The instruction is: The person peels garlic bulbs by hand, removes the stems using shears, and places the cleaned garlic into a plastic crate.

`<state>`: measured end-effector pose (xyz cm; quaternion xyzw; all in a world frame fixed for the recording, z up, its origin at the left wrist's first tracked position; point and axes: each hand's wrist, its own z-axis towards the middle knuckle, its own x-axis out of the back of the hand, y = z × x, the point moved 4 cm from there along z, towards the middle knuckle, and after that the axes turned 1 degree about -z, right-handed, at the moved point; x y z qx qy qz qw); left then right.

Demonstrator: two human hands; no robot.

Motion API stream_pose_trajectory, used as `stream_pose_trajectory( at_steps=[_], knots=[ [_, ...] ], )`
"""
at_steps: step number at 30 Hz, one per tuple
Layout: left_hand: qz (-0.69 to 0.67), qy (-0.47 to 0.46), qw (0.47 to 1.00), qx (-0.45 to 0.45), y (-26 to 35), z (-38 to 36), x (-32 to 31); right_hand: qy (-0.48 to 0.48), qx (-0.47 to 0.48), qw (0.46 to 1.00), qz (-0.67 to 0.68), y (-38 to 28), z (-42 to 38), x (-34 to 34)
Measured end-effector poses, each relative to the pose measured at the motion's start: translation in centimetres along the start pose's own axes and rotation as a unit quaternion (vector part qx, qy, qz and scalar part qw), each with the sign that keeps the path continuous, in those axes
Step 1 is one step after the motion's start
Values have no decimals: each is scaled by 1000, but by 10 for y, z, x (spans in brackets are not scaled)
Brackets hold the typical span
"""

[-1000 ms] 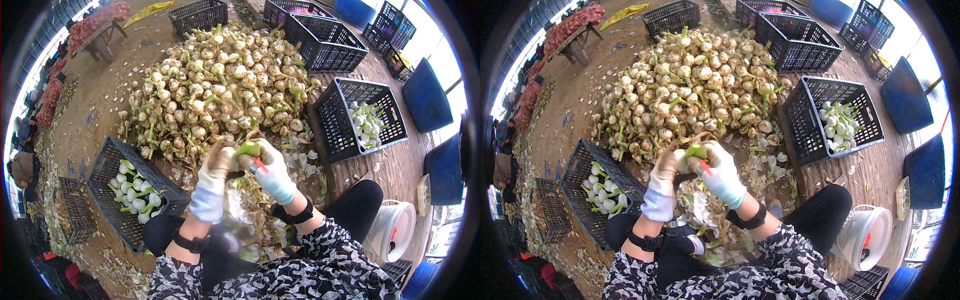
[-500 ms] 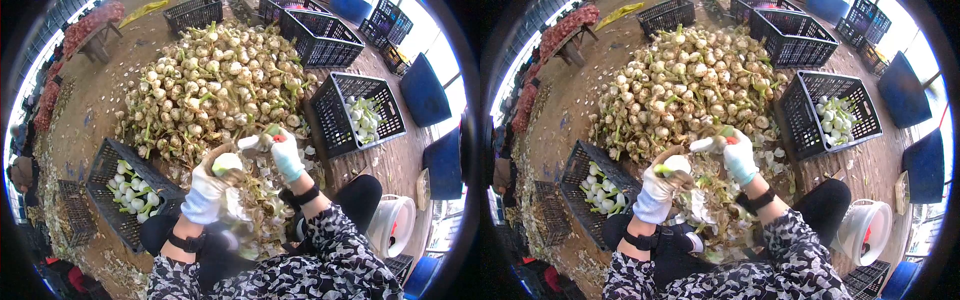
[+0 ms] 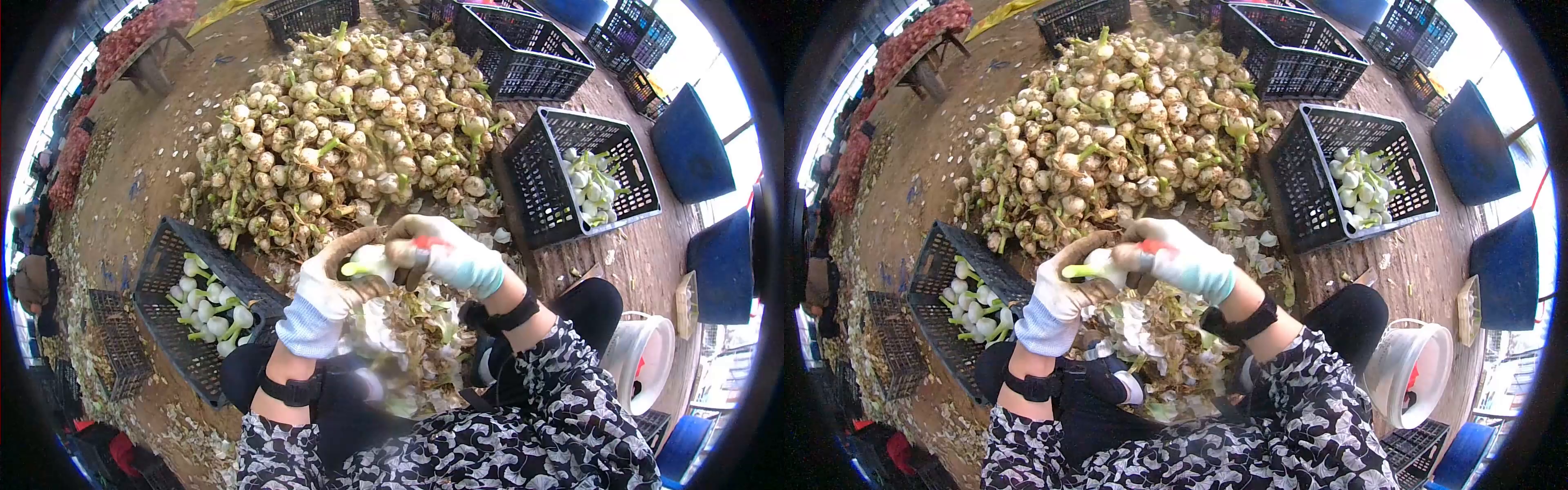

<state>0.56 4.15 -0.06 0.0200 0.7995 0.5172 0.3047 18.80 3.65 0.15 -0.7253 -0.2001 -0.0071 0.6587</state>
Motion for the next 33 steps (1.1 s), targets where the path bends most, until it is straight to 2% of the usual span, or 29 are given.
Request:
stream_pose_trajectory(
  at_steps=[1,2,3,5,6,7,9,11,13,14,15,17,18,19,20,21,22,23,24,25,26,27,29,30,32,33],
  knots=[
    [-116,-21,992,53,-5,1,3,-16,-30,997,68,2,-1,2],
    [176,27,980,-93,-3,1,5,16,-87,989,114,5,-4,4],
    [177,28,979,-93,-6,3,7,15,-87,990,114,3,-7,2],
    [289,55,942,-160,-4,3,8,82,5,996,-16,-7,-14,5],
    [206,60,971,-101,0,1,2,93,25,992,-86,-22,-17,-1],
    [207,58,972,-100,2,0,0,111,86,977,-161,-24,-18,-8],
    [166,16,985,-50,1,-1,-3,107,109,977,-146,-20,-17,-12],
    [195,-4,977,-83,-5,2,2,117,76,983,-117,-11,-17,-12],
    [133,24,981,-141,-7,5,6,124,44,987,-88,-5,-18,-17],
    [-36,1,993,-115,-12,4,2,152,106,978,-94,-10,-21,-26],
    [-34,2,993,-114,-14,4,1,181,167,964,-100,-15,-25,-36],
    [108,133,975,-139,-12,4,9,218,155,957,-116,-29,-34,-54],
    [-132,157,978,-26,-11,0,-1,219,150,956,-122,-33,-33,-60],
    [-131,159,978,-25,-13,-1,2,219,145,956,-127,-35,-32,-64],
    [10,177,980,-91,-10,-3,8,216,146,958,-115,-27,-28,-60],
    [152,189,958,-153,-8,-7,15,214,147,960,-103,-11,-19,-53],
    [152,128,962,-190,-21,-5,32,292,90,949,-81,23,-8,-42],
    [152,130,961,-192,-19,-6,32,329,-27,936,-126,65,2,-32],
    [-38,147,975,-164,-18,-4,34,225,-131,958,-123,94,5,-29],
    [-227,157,953,-129,-16,-1,33,75,-108,967,-217,119,5,-35],
    [-270,127,940,-165,0,-1,19,-8,-86,963,-256,117,-2,-46],
    [-253,150,944,-148,-2,0,29,-13,-87,963,-255,108,-5,-44],
    [-290,151,935,-139,-5,5,32,-80,-128,930,-336,80,-7,-32],
    [-288,152,935,-138,-4,4,30,-55,-116,938,-322,62,-7,-22],
    [-266,232,933,-68,-5,0,27,-29,-146,937,-315,28,-9,-9],
    [-267,227,934,-66,-3,1,23,-27,-160,942,-295,14,-11,-6]
  ],
)
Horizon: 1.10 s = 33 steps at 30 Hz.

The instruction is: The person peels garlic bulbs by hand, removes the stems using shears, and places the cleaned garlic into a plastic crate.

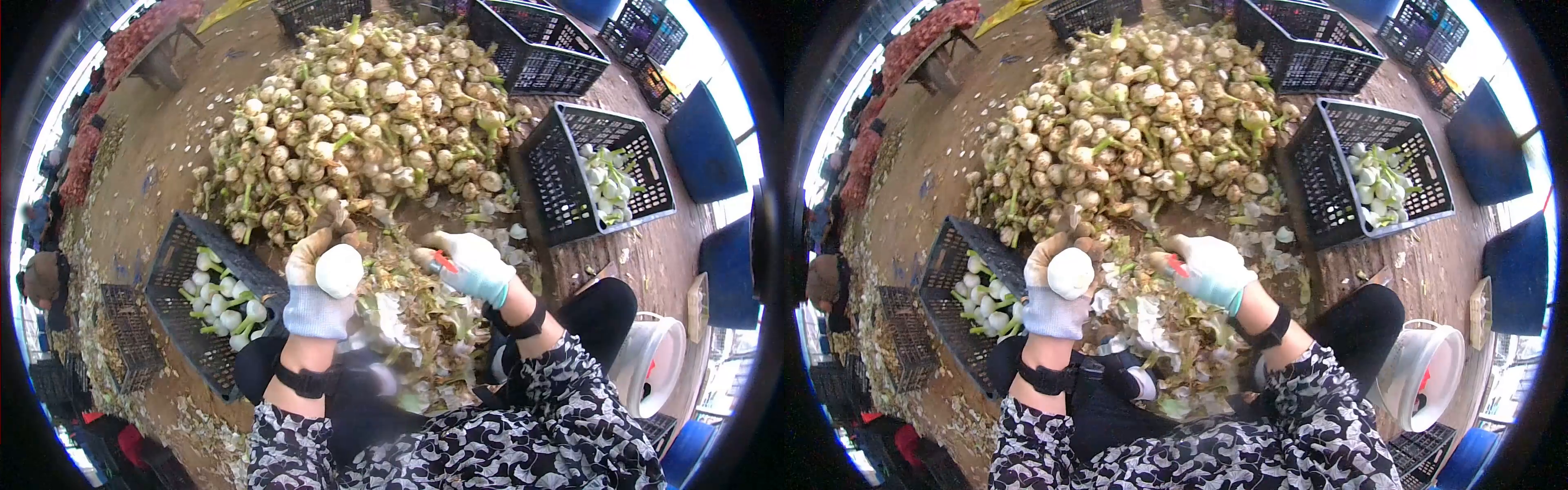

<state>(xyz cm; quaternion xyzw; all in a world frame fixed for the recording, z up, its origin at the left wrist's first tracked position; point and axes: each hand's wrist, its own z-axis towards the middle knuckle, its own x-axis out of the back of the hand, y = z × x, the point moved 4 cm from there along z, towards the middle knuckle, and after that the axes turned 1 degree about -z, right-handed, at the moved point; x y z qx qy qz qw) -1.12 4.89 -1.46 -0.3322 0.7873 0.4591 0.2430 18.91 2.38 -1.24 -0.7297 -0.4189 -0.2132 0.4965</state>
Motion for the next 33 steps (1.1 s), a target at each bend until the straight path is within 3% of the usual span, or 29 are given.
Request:
stream_pose_trajectory(
  at_steps=[2,3,4,5,7,9,11,12,14,16,17,18,19,20,22,24,26,27,28,31,33],
  knots=[
    [28,13,999,43,-10,-1,-2,192,229,942,156,-12,-9,-8],
    [233,-90,965,-84,-16,1,7,158,260,924,230,-27,-14,-22],
    [230,-96,966,-75,-22,-2,-4,123,291,899,303,-38,-16,-31],
    [233,-81,964,-99,-19,-9,-19,126,285,902,300,-36,-15,-32],
    [180,-55,974,-124,-17,-4,-22,13,184,832,523,-20,-5,-44],
    [201,-35,971,-125,-17,-2,-16,112,66,790,599,29,14,-38],
    [223,-6,965,-141,-10,8,2,214,47,807,548,97,21,0],
    [180,17,979,-97,-11,15,13,281,127,636,708,124,31,18],
    [130,43,989,-55,-13,21,20,336,245,498,761,135,8,71],
    [128,96,984,-78,-9,17,15,317,205,508,775,137,34,74],
    [127,100,984,-79,-9,17,13,259,210,628,703,127,55,66],
    [137,97,981,-93,-8,16,10,296,117,718,619,126,84,46],
    [147,93,979,-108,-5,18,9,231,13,833,503,118,114,30],
    [146,72,982,-99,-5,21,11,271,-48,905,324,127,149,8],
    [277,23,947,-161,-1,15,7,305,26,936,172,90,181,-11],
    [308,63,936,-161,-9,19,21,233,-42,967,-90,82,231,-39],
    [235,89,967,-39,-4,13,1,203,-64,938,-274,71,256,-50],
    [235,96,966,-43,-3,14,-1,162,-70,930,-321,74,271,-56],
    [248,101,962,-49,-3,15,1,128,-94,931,-328,78,283,-59],
    [219,106,969,-42,1,16,2,188,-67,941,-275,80,267,-53],
    [235,104,966,-43,4,16,5,211,-42,972,-99,74,242,-44]
  ],
)
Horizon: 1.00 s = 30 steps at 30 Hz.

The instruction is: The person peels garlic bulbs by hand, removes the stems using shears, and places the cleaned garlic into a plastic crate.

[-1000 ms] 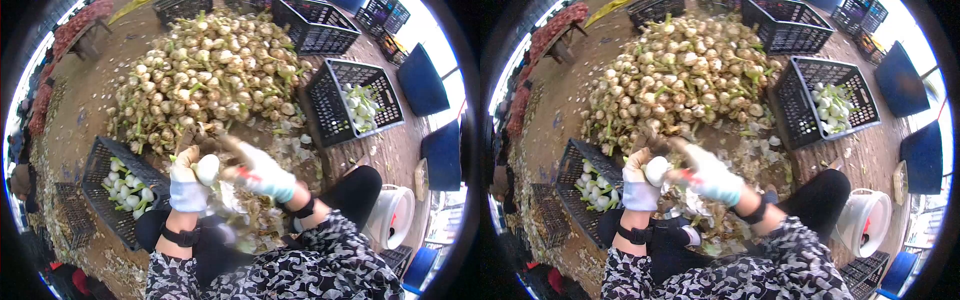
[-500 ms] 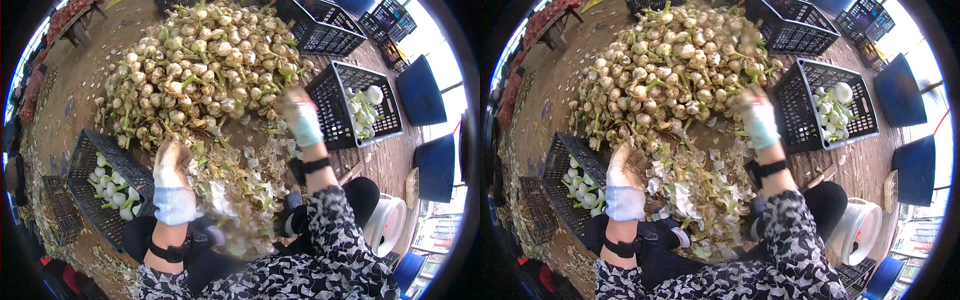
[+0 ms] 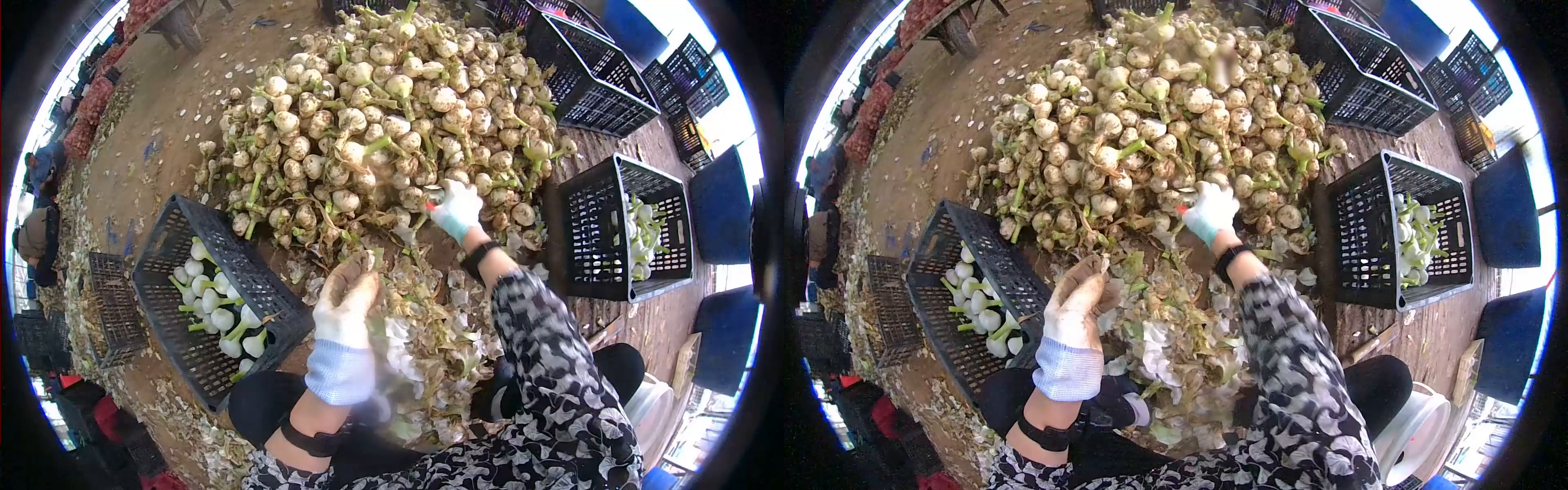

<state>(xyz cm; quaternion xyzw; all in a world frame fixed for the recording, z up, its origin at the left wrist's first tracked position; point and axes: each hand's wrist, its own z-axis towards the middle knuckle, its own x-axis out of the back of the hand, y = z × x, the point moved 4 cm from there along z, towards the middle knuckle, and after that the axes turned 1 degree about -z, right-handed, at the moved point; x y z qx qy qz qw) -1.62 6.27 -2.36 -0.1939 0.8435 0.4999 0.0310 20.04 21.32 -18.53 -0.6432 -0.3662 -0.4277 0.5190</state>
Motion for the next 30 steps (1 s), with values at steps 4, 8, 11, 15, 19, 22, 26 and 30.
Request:
stream_pose_trajectory(
  at_steps=[4,8,11,15,19,22,26,30],
  knots=[
    [52,-41,997,-32,-3,-2,-3,-14,72,882,465,-21,-86,75],
    [75,-93,991,64,-3,-9,-15,-24,167,876,451,-52,-162,143],
    [123,-231,965,-8,-2,-20,-28,0,293,947,129,-81,-187,176],
    [29,-235,970,54,-8,-28,-21,166,359,901,179,-81,-203,196],
    [-145,-285,947,-13,-14,0,-24,-26,-25,737,675,-40,-205,162],
    [5,-255,951,-172,-5,-21,-32,-97,-62,741,662,-62,-214,160],
    [222,-203,871,-389,10,-35,-34,-43,4,753,657,-71,-210,157],
    [315,-166,807,-470,23,-46,-33,-55,24,731,680,-73,-209,156]
  ],
)
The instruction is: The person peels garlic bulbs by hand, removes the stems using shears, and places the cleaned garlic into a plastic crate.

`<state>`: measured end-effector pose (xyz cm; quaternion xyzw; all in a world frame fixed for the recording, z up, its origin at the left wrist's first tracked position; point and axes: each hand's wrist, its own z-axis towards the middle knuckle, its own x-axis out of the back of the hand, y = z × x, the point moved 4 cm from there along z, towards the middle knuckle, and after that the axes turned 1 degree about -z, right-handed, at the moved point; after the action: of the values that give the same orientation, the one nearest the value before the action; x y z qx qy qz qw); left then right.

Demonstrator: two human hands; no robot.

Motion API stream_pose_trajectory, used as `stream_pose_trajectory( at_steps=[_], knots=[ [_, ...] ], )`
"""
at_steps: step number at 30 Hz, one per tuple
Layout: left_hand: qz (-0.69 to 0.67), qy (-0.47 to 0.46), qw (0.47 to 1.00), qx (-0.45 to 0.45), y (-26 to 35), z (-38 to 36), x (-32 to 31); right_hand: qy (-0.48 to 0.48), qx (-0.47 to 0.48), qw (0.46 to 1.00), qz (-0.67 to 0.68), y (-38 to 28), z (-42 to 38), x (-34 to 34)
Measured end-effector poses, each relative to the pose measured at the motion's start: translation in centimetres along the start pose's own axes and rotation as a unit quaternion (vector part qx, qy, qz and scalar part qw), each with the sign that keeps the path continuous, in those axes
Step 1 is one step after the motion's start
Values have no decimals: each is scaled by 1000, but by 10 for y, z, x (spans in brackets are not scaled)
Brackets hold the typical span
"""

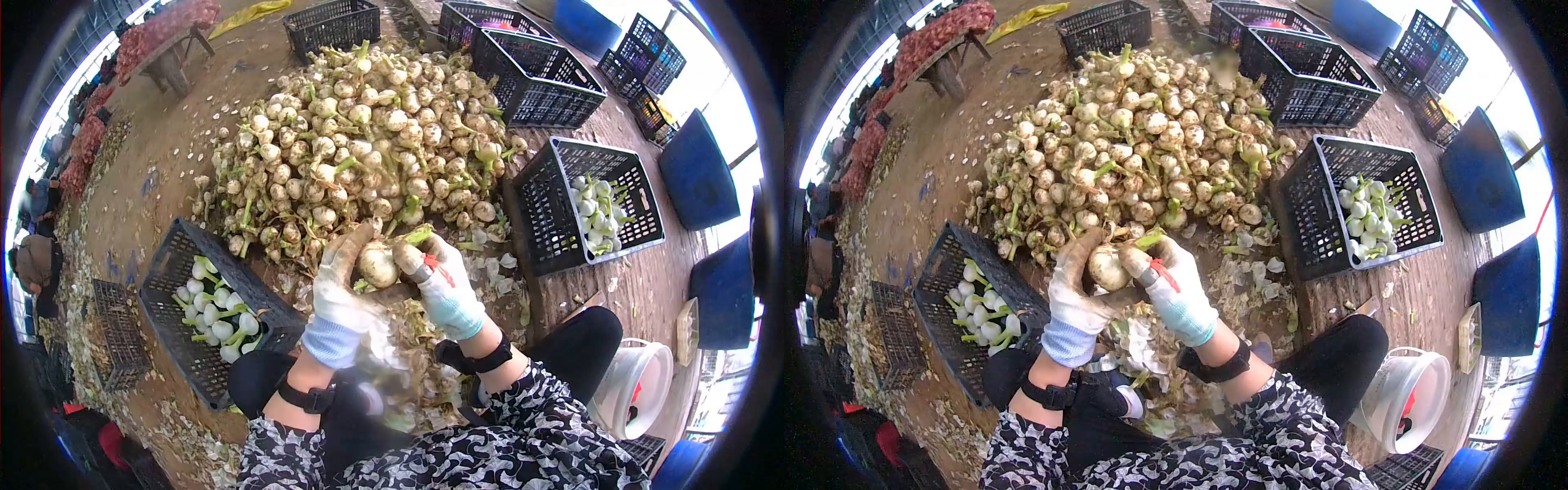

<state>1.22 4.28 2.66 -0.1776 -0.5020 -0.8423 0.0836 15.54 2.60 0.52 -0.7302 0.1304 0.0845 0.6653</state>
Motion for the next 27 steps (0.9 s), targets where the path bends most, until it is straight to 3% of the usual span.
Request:
stream_pose_trajectory(
  at_steps=[7,13,14,15,17,19,20,21,23,25,27],
  knots=[
    [-161,1,984,76,-15,-7,-5,-35,-35,998,42,2,-2,5],
    [-128,-13,992,10,0,-4,0,-19,-84,992,92,0,-7,5],
    [-286,-8,950,127,-9,-8,-3,-26,-54,997,40,-7,-10,4],
    [-432,-4,869,239,-17,-13,-9,-32,-24,999,-12,-12,-12,3],
    [-401,1,893,207,-18,-12,-10,-14,15,999,-49,1,-9,5],
    [-488,-33,816,307,-24,-20,-15,-26,233,937,-258,4,-7,9],
    [-411,-57,818,399,-29,-23,-20,-24,193,951,-240,10,-7,12],
    [-411,-58,818,398,-29,-22,-20,-23,194,951,-240,7,-9,13],
    [-385,-100,830,390,-28,-22,-21,-40,8,999,18,12,-12,17],
    [-382,-57,846,368,-14,-20,-28,-81,14,997,12,20,-8,24],
    [-319,28,899,299,-12,-17,-27,-26,135,966,-218,10,-4,27]
  ],
)
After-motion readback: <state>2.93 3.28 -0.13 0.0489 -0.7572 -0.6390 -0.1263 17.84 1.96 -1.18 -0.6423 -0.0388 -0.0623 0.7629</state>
